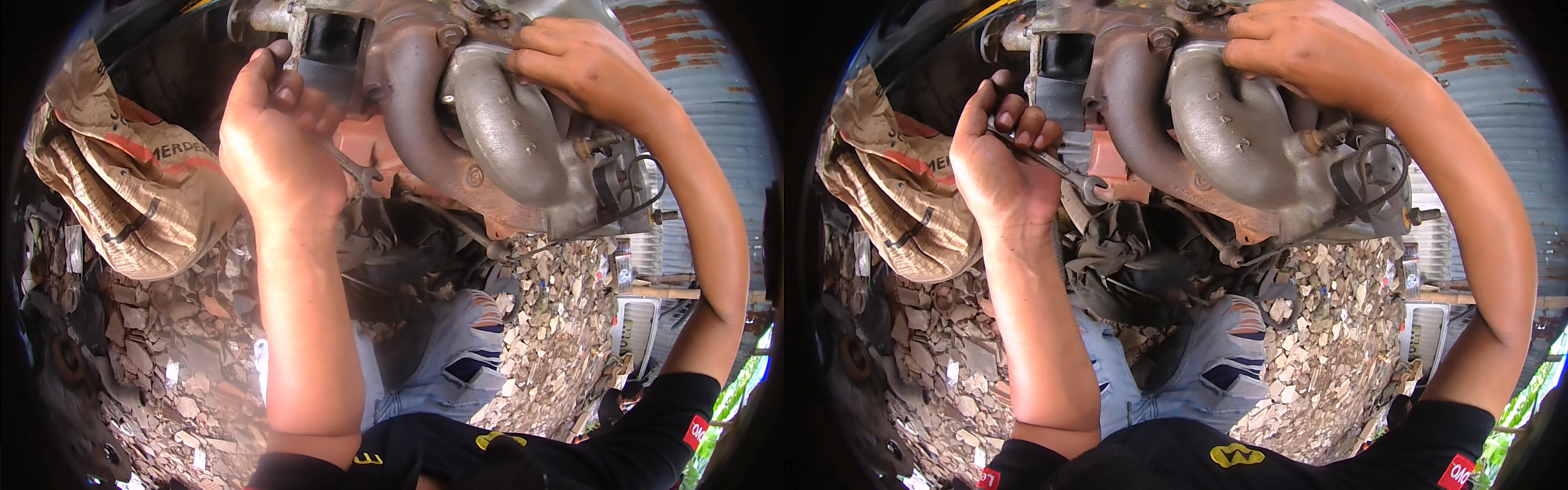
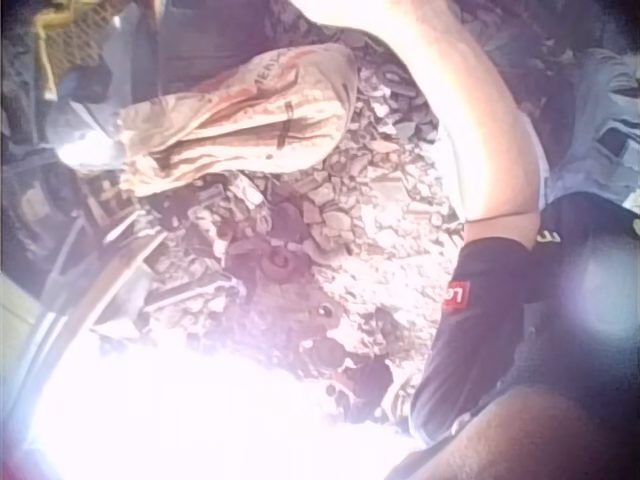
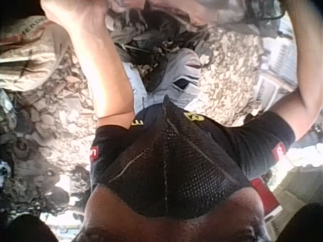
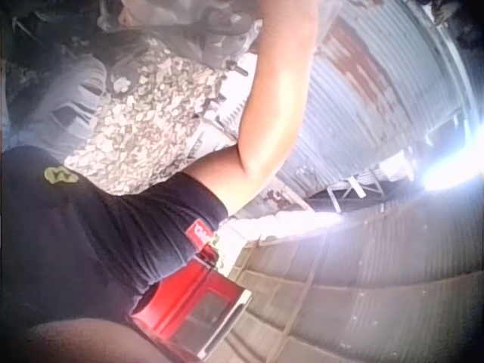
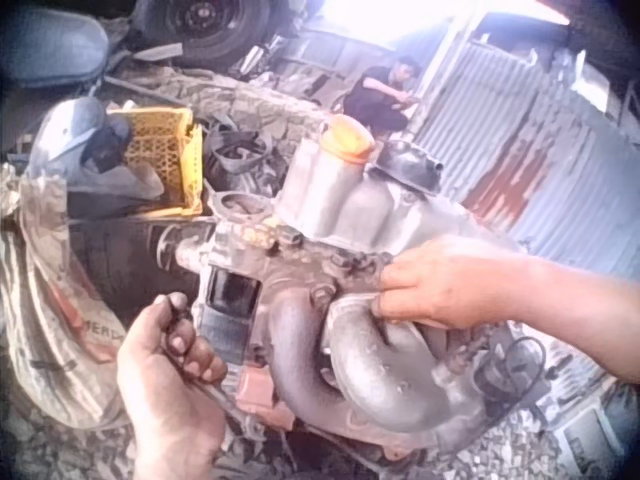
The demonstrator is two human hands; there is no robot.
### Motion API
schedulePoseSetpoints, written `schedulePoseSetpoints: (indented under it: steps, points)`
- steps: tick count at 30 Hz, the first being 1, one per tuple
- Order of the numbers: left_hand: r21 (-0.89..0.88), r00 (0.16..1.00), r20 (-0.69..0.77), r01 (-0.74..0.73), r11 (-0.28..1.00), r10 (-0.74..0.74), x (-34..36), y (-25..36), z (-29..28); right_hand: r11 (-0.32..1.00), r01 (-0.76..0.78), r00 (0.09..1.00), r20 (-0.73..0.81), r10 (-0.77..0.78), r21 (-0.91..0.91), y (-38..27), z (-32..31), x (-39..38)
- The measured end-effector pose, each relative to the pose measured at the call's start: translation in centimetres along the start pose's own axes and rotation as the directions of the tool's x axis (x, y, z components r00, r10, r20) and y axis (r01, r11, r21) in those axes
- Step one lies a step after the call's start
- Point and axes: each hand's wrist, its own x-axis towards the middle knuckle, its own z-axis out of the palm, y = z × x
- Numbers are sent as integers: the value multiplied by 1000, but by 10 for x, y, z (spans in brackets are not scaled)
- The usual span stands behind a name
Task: The person is working on a car engine, using a wrench to tighten bolts on the exhaust manifold. They are sitting on the ground in a cluttered workshop environment.
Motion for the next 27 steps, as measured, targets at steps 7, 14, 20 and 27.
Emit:
schedulePoseSetpoints:
  steps: [7, 14, 20, 27]
  points:
    - [-26, 1000, 14, 10, 1000, -10, 1, 2, -1, 995, -12, 998, -60, 18, 103, 3, -7, -3]
    - [-6, 1000, 31, 7, 1000, -7, -1, -1, 1, 997, 73, 997, -36, -73, 0, 5, -9, -3]
    - [11, 1000, 28, 4, 1000, -4, -2, -2, 3, 996, 80, 996, -23, -81, -37, 4, -5, -3]
    - [-10, 1000, 22, 1, 1000, -1, 4, -2, -4, 998, 42, 990, -129, -48, -47, -2, 8, -3]
